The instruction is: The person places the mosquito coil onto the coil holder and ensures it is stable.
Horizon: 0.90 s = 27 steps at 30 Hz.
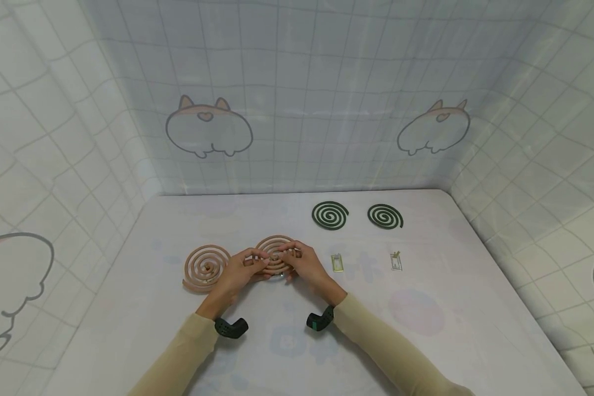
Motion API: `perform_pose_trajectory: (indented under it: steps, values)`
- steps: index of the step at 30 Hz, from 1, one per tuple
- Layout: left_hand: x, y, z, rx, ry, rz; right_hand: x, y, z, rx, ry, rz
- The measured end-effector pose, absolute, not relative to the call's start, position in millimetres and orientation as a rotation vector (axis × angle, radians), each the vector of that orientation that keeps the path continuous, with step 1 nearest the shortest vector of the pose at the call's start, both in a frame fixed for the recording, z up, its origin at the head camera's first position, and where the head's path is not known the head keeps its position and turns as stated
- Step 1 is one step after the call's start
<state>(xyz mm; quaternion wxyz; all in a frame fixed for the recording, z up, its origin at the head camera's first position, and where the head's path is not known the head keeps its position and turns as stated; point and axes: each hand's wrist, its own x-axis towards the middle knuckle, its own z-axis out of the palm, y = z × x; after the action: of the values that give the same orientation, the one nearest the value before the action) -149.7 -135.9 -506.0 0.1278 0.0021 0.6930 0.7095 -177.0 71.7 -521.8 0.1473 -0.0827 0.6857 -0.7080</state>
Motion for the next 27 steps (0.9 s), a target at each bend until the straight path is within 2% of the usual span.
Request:
perform_pose_trajectory:
  steps: [27]
  values:
    - [-149.8, -136.0, -509.0, 0.027, 2.021, 2.094, -174.7, 68.8, -519.0, -0.223, 1.975, -2.095]
